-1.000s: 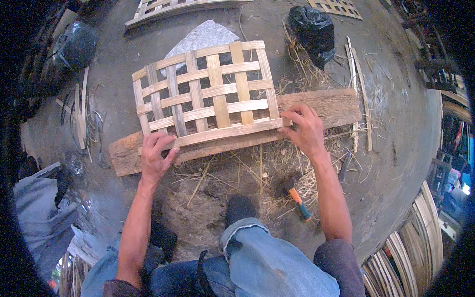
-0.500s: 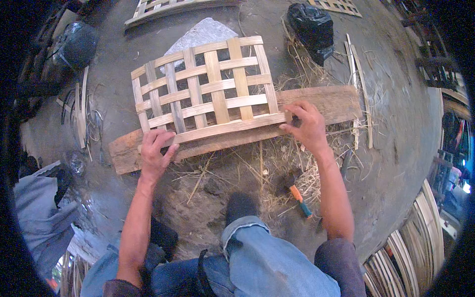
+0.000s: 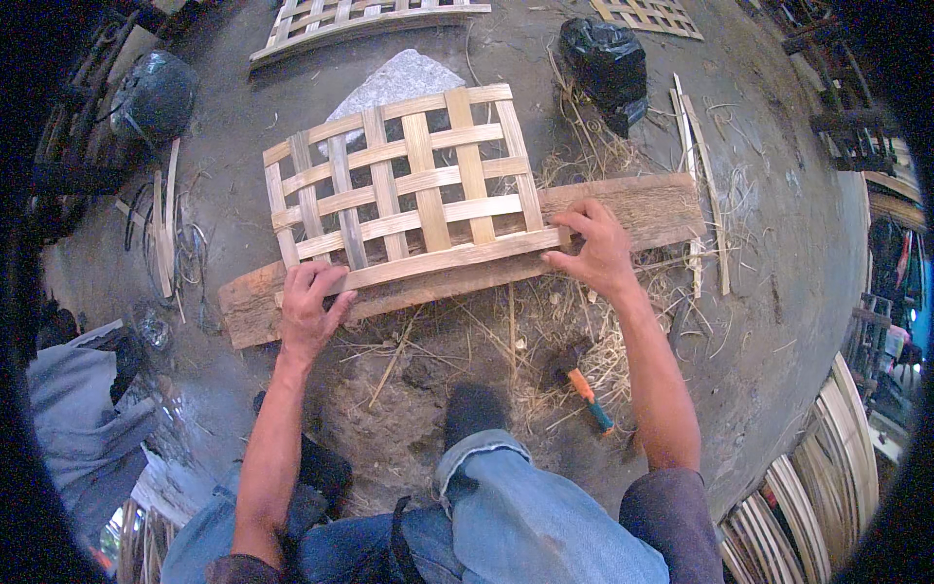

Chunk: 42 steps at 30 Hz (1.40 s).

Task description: The person assembles a wooden lattice panel by hand, inserting thin wooden strips into a frame and tapping them into place with a hammer. The person repeatedly adjusts and secures the strips to form a grid pattern.

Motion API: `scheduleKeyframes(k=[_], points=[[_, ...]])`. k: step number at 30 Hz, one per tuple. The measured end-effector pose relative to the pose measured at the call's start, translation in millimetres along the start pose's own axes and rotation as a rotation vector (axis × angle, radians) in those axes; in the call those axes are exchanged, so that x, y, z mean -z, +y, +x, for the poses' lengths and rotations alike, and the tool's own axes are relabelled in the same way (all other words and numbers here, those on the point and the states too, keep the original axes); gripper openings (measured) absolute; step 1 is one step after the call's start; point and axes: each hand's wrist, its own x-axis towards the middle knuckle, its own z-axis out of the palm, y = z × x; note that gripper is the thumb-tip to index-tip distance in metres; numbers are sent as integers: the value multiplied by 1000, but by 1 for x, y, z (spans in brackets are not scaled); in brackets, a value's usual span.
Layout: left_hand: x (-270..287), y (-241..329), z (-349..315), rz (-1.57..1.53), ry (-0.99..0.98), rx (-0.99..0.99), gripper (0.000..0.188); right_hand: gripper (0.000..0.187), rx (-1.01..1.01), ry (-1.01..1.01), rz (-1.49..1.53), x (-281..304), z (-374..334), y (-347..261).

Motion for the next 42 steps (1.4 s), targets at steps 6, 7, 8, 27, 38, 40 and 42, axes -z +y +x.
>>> scheduleKeyframes(k=[6, 7, 8, 27, 38, 40, 42], points=[[0, 0, 3, 0, 11, -18, 36, 42, 55, 54, -93, -7, 1, 3], [0, 1, 4, 0, 10, -19, 36, 41, 62, 64, -99, -8, 1, 4], [0, 1, 4, 1, 11, -18, 35, 41, 69, 73, -105, -8, 1, 5], [-4, -2, 1, -61, 34, 19, 36, 41, 13, 65, 95, -2, -6, 11], [-8, -3, 0, -61, 58, 4, 32, 35, -31, -4, 120, 1, -1, 16], [-8, -1, -1, -46, 54, 17, 32, 35, -26, -4, 127, 0, -1, 17], [-9, -1, -2, -39, 48, 25, 31, 35, -47, -16, 152, -1, 0, 17]])
